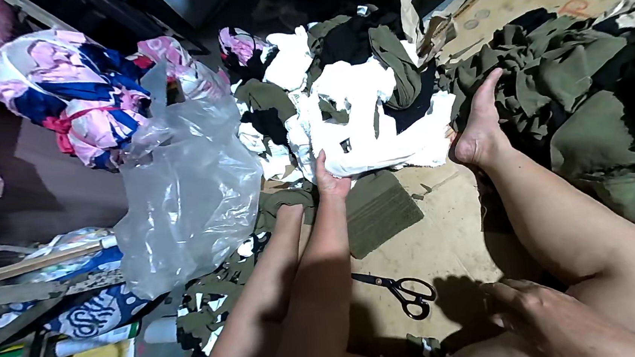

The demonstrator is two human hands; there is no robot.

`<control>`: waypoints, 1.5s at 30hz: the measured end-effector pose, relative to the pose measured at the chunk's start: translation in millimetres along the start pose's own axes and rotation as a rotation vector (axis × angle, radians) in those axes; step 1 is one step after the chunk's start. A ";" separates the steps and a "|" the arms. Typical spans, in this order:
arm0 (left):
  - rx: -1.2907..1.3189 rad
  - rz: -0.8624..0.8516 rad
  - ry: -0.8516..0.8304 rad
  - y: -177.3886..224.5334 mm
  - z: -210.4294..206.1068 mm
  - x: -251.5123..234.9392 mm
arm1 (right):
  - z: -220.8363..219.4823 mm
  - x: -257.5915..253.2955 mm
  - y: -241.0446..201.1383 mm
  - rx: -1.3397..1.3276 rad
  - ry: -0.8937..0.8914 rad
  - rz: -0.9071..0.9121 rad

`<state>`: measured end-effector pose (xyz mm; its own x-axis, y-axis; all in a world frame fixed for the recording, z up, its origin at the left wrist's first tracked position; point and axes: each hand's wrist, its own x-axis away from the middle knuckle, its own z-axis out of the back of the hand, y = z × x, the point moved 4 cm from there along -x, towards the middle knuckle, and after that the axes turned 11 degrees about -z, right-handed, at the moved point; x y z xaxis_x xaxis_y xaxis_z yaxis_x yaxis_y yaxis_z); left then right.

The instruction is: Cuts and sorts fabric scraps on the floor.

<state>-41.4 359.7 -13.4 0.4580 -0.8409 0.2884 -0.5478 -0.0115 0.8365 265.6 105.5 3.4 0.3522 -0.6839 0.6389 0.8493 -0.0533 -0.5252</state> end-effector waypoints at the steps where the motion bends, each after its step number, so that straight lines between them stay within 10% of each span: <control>1: -0.010 0.002 -0.090 -7.6 13.0 -11.5 | -0.2 0.4 0.3 0.001 -0.002 -0.004; 8: -0.255 0.062 -0.275 -6.1 32.1 -26.2 | -1.8 -1.4 -0.7 0.009 0.008 0.028; 14: -0.239 -0.112 -0.442 45.2 -29.8 -21.9 | -1.3 -1.6 0.7 -0.011 -0.011 0.010; 25: 0.119 -0.348 -0.215 171.5 -124.1 -50.8 | 1.4 -0.4 4.4 -0.059 0.006 0.052; 45: 0.195 -0.683 -0.165 376.6 -96.7 -18.4 | 10.6 -11.2 13.3 -0.089 -0.012 -0.073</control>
<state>-188.4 423.2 341.4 0.6394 -0.6819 -0.3552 -0.2993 -0.6462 0.7020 277.1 120.2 -4.8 0.2959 -0.6671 0.6837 0.8348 -0.1673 -0.5246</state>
